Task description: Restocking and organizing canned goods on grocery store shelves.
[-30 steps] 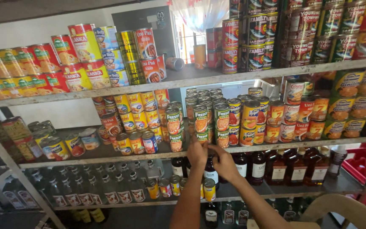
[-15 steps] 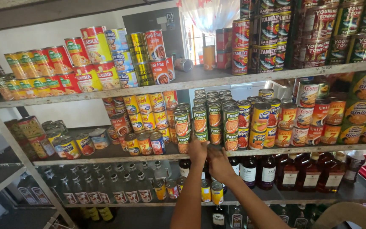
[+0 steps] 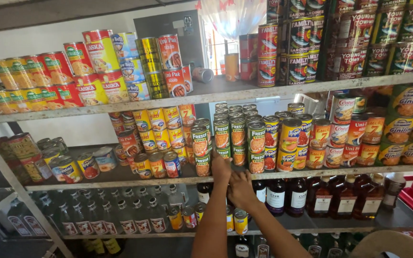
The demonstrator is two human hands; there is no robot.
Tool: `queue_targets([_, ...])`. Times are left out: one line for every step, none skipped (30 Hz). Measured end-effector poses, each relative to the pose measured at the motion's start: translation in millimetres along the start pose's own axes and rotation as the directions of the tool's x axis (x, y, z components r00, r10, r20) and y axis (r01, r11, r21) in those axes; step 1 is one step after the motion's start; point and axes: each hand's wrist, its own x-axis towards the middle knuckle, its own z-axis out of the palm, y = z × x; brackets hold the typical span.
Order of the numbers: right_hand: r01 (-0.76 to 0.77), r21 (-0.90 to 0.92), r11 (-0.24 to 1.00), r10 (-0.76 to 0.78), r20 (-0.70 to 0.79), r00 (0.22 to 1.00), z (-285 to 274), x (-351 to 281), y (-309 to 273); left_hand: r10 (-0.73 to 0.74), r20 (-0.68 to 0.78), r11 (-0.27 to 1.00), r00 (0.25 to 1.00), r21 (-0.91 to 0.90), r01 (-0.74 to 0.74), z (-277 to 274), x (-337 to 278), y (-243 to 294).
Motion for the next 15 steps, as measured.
queue_targets([0.001,-0.005,1.0,-0.001,-0.001,1.0,2,0,4,0.002,-0.001,1.0,1.0,-0.005,-0.002,2,2,1])
queue_targets([0.019,-0.032,0.999,-0.019,0.012,1.0,4,-1,7,0.002,-0.026,1.0,1.0,0.012,-0.002,3,3,2])
queue_targets([0.038,-0.059,0.998,-0.037,0.024,0.999,7,0,9,0.003,-0.052,1.0,0.999,0.028,-0.002,2,6,3])
queue_targets([0.039,-0.063,0.997,-0.038,0.023,0.999,7,2,10,0.005,-0.053,1.0,0.999,0.024,-0.004,-3,5,11])
queue_targets([0.04,-0.062,0.997,-0.038,0.036,0.999,9,1,12,-0.057,-0.021,0.998,0.998,0.035,0.058,-7,0,17])
queue_targets([0.041,-0.061,0.997,-0.038,0.049,0.998,11,-1,14,-0.119,0.011,0.992,0.993,0.047,0.119,-11,-5,23])
queue_targets([0.04,-0.061,0.997,-0.037,0.049,0.998,12,-1,17,-0.119,0.012,0.992,0.993,0.047,0.118,-13,-5,25])
queue_targets([0.071,-0.065,0.995,-0.068,0.041,0.997,13,-2,20,-0.078,-0.002,0.996,0.997,0.045,0.078,-14,-6,27])
queue_targets([0.101,-0.066,0.993,-0.099,0.033,0.995,15,-3,22,-0.038,-0.015,0.998,0.999,0.045,0.038,-16,-7,28])
queue_targets([0.099,-0.065,0.993,-0.097,0.034,0.995,12,-1,22,-0.039,-0.013,0.998,0.999,0.046,0.039,-17,-8,28])
queue_targets([0.126,-0.039,0.991,-0.125,0.031,0.992,10,-2,22,-0.087,0.025,0.992,0.996,0.089,0.084,-17,-13,28])
queue_targets([0.152,-0.013,0.988,-0.152,0.027,0.988,8,-4,21,-0.135,0.06,0.983,0.989,0.133,0.126,-18,-17,27])
queue_targets([0.152,-0.013,0.988,-0.152,0.029,0.988,8,-5,23,-0.138,0.061,0.983,0.989,0.133,0.129,-11,-18,20])
queue_targets([0.109,-0.014,0.994,-0.108,0.073,0.991,9,-6,24,-0.111,0.014,0.984,0.994,0.142,0.108,-5,-20,14])
queue_targets([0.069,-0.016,0.998,-0.066,0.114,0.991,9,-4,24,-0.08,-0.034,0.984,0.996,0.154,0.084,0,-18,9])
